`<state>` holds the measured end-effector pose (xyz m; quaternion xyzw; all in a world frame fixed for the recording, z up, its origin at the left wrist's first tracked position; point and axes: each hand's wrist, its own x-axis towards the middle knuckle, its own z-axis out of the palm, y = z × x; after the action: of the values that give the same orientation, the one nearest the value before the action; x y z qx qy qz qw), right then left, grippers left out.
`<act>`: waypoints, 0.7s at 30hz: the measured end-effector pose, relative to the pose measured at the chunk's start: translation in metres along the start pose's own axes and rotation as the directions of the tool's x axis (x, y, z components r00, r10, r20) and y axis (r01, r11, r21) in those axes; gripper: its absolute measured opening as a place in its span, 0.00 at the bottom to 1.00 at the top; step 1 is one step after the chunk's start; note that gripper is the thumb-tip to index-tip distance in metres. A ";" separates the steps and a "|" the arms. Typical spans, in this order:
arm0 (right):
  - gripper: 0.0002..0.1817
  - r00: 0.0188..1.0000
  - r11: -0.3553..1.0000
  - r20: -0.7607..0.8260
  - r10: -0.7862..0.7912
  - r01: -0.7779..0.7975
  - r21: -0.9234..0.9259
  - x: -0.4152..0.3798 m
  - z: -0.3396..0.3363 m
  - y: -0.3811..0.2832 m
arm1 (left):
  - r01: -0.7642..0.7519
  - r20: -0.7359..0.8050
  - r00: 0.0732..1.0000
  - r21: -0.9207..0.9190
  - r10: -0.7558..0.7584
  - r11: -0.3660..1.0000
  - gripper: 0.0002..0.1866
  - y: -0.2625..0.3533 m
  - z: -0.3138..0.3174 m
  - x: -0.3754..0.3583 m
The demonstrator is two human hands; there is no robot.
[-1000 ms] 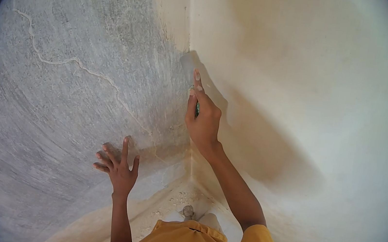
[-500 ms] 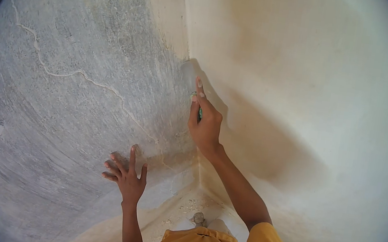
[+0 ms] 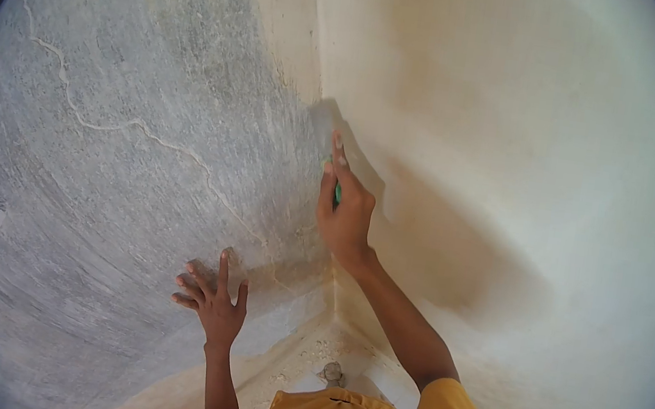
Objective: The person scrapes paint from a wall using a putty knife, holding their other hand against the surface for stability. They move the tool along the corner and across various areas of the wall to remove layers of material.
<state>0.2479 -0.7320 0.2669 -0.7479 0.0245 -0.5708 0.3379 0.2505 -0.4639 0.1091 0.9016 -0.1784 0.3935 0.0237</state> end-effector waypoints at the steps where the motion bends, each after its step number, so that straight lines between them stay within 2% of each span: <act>1: 0.26 1.000 1.000 0.012 0.001 -0.002 0.010 -0.005 -0.001 -0.001 | 0.003 -0.002 1.000 -0.001 -0.003 1.000 0.37 0.000 0.001 0.001; 7: 0.27 0.999 0.999 0.022 0.026 -0.027 0.027 0.011 -0.008 -0.001 | 0.030 0.031 0.999 -0.008 -0.030 1.000 0.37 0.003 0.004 0.000; 12: 0.27 0.999 0.997 0.030 0.044 -0.046 0.064 -0.007 -0.006 0.001 | 0.056 0.059 0.997 -0.020 -0.055 0.998 0.39 0.006 0.004 -0.003; 18: 0.29 0.997 0.999 0.062 0.036 -0.037 0.015 0.011 -0.010 0.000 | 0.038 0.054 0.998 -0.032 -0.036 0.999 0.41 0.007 0.004 -0.003; 21: 0.27 1.000 0.994 0.007 -0.002 0.001 0.113 0.001 -0.008 -0.001 | 0.041 0.053 0.998 -0.020 -0.040 0.999 0.41 0.007 0.004 -0.003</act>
<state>0.2412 -0.7354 0.2686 -0.7296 -0.0097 -0.5689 0.3794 0.2491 -0.4705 0.1034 0.9148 -0.1648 0.3669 0.0363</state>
